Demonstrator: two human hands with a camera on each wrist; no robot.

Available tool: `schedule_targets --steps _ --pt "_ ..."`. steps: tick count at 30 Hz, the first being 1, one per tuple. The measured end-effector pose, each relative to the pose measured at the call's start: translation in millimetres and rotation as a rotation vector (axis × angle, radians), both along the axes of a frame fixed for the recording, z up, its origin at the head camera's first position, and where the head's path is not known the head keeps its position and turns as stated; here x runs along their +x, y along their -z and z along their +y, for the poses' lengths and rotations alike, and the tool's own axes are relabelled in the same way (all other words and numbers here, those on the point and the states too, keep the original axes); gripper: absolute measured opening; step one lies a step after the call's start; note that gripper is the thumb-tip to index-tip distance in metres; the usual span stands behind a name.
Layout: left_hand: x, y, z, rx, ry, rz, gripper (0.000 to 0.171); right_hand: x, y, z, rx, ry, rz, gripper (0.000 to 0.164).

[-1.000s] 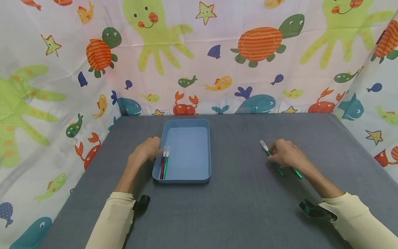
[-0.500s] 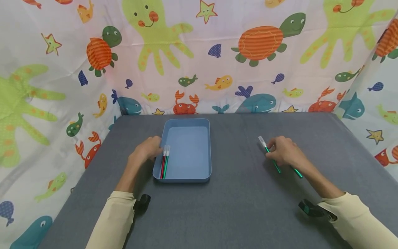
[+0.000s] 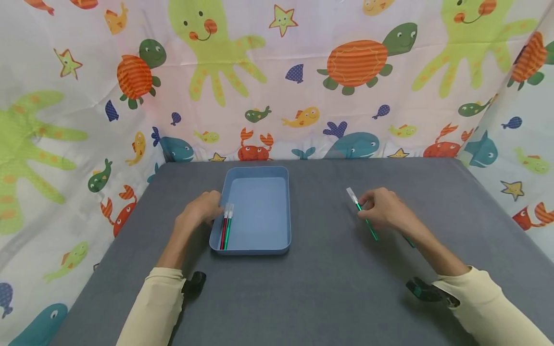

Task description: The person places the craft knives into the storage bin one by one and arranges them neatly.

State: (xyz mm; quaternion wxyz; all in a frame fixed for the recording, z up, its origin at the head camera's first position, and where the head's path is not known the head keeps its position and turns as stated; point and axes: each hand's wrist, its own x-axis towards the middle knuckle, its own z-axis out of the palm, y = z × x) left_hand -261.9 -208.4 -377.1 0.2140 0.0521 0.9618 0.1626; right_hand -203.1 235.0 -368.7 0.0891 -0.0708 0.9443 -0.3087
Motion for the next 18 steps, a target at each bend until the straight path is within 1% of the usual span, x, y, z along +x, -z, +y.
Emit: schedule_targets --steps 6,11,14,18 --pt "1.7 -1.3 -1.5 -0.015 -0.013 -0.019 0.047 -1.0 -12.1 -23.6 -0.039 -0.054 -0.002 0.032" --pt "2.1 -1.5 -3.2 -0.029 -0.032 -0.032 0.046 -3.6 -16.5 -48.5 -0.093 -0.070 -0.024 0.030" --pt "2.2 -1.8 -2.9 -0.018 -0.031 -0.030 0.048 -5.1 -17.5 -62.7 -0.096 -0.079 -0.018 0.029" --pt "1.1 -1.0 -2.3 -0.003 -0.022 -0.025 0.047 -5.0 -19.8 -82.2 -0.084 -0.120 0.008 0.029"
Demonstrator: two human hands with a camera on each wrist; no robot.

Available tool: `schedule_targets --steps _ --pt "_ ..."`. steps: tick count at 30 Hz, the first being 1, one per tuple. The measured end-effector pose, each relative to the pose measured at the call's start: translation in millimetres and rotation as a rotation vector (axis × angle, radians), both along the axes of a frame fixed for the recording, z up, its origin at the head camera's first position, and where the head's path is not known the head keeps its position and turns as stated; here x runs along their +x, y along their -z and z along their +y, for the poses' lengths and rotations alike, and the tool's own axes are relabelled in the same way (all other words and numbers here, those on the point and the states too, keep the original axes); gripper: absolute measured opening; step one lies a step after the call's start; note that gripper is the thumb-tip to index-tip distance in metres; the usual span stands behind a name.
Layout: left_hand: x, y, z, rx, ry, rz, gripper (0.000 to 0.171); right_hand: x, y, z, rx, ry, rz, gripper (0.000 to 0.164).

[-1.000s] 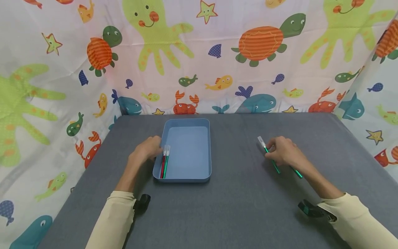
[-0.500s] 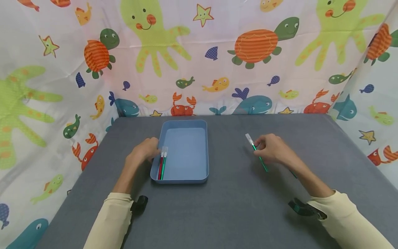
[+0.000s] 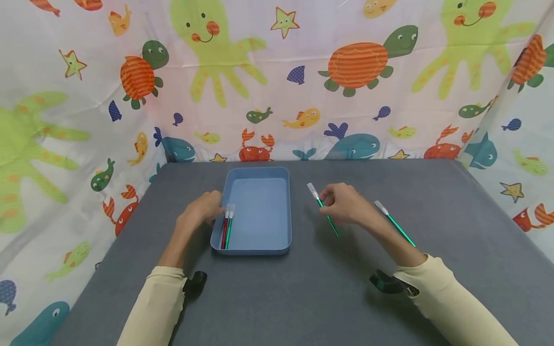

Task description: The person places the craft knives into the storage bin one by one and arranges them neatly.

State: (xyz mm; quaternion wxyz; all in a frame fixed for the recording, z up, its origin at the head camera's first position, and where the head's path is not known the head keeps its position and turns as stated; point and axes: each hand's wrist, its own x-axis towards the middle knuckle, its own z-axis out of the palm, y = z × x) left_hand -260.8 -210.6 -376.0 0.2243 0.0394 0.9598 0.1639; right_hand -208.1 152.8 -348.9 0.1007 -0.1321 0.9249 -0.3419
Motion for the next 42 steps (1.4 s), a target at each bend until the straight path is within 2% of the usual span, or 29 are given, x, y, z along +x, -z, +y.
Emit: schedule_targets --steps 9,15,23,29,35,42 --pt "-2.4 -3.3 1.2 -0.005 -0.008 -0.020 0.044 -1.9 -0.9 -52.3 -0.018 -0.065 0.022 0.024" --pt "0.8 -0.2 -1.3 -0.019 0.018 -0.013 0.043 2.3 10.8 -95.8 0.015 -0.084 0.008 0.022" --pt "3.7 4.0 -5.0 -0.004 0.004 -0.010 0.045 5.4 21.3 -143.8 0.088 -0.125 0.003 0.015" --pt "1.6 -0.1 -3.6 -0.013 0.015 0.009 0.040 -1.6 22.3 -164.5 0.099 -0.117 -0.020 0.011" --pt "0.8 -2.1 2.9 -0.037 0.017 0.016 0.031 -3.6 28.3 -175.8 0.113 -0.131 -0.009 0.033" --pt "-2.4 -3.3 2.8 -0.033 0.021 0.003 0.030 -5.1 33.3 -182.2 0.140 -0.114 0.004 0.027"
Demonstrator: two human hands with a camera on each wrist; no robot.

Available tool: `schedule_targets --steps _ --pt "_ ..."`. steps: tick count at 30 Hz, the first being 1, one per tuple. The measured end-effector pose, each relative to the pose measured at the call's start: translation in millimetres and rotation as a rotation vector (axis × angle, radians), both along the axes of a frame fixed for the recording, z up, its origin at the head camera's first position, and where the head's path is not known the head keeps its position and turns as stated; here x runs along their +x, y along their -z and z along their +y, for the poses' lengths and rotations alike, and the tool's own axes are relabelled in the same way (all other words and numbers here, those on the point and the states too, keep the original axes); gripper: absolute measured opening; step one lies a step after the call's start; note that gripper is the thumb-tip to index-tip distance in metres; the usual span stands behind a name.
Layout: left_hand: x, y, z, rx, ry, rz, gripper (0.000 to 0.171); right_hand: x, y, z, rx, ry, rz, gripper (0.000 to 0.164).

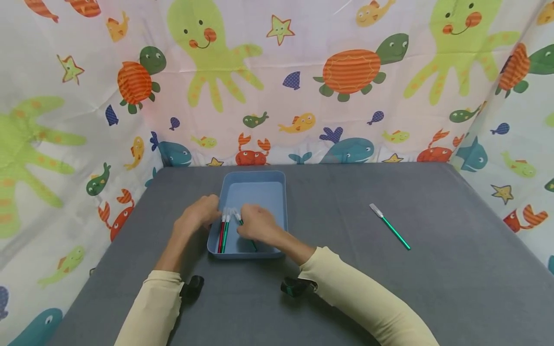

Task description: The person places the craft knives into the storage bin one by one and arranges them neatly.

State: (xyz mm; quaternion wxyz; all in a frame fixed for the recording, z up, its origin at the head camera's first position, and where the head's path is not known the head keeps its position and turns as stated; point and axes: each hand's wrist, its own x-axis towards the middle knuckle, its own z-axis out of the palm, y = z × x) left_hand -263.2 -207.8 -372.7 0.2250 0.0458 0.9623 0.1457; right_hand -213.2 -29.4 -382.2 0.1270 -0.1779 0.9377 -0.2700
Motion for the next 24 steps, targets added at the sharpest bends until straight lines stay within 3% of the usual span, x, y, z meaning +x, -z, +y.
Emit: schedule_targets --steps 7,15,24 --pt "-0.6 -0.9 -0.3 0.017 -0.010 -0.001 0.031 -4.6 2.1 -7.7 -0.008 0.010 -0.022 0.019" --pt "2.6 3.9 2.4 0.046 -0.027 -0.015 0.034 -2.2 13.2 -14.9 -0.110 0.002 -0.075 0.012" --pt "0.9 2.0 -0.4 0.037 -0.021 -0.004 0.031 -7.1 13.3 -18.3 -0.260 0.049 -0.260 0.002"
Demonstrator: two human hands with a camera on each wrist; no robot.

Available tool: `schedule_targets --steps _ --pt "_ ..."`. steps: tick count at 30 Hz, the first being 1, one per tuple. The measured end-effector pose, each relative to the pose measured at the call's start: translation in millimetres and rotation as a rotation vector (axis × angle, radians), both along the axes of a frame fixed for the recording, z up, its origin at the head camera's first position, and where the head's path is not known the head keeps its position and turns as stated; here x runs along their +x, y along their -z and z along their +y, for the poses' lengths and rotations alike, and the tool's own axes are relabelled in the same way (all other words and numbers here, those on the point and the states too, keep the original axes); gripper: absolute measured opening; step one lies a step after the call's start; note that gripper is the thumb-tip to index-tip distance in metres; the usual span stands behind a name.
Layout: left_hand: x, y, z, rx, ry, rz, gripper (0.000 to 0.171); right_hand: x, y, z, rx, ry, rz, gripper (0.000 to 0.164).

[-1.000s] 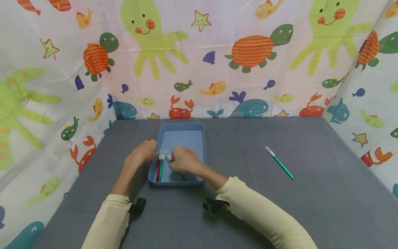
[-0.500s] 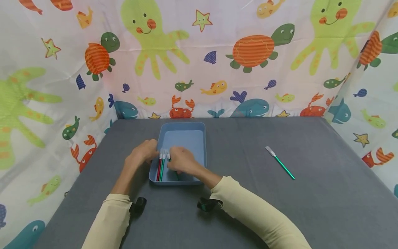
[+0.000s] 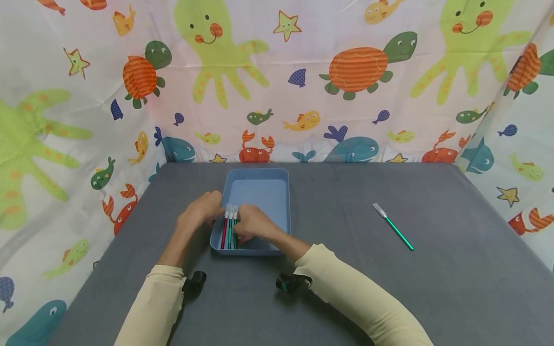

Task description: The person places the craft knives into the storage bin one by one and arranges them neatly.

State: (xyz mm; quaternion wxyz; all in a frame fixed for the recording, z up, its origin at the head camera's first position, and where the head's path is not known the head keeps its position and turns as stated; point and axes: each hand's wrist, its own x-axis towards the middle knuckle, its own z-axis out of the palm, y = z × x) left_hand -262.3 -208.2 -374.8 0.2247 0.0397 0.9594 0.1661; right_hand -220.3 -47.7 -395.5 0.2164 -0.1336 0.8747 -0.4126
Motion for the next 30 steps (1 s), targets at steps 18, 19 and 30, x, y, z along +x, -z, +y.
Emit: schedule_targets --steps 18,19,30 --pt "-3.0 -0.8 -1.6 -0.039 0.027 0.017 0.032 0.6 -0.4 3.6 -0.206 0.016 -0.192 0.017" --pt "-3.0 -0.7 -1.4 -0.040 0.028 0.014 0.032 0.6 -0.9 4.3 -0.194 0.022 -0.195 0.020" --pt "-2.7 -1.3 0.1 -0.043 0.010 0.005 0.032 -1.6 -19.4 22.5 -0.137 0.003 -0.165 0.042"
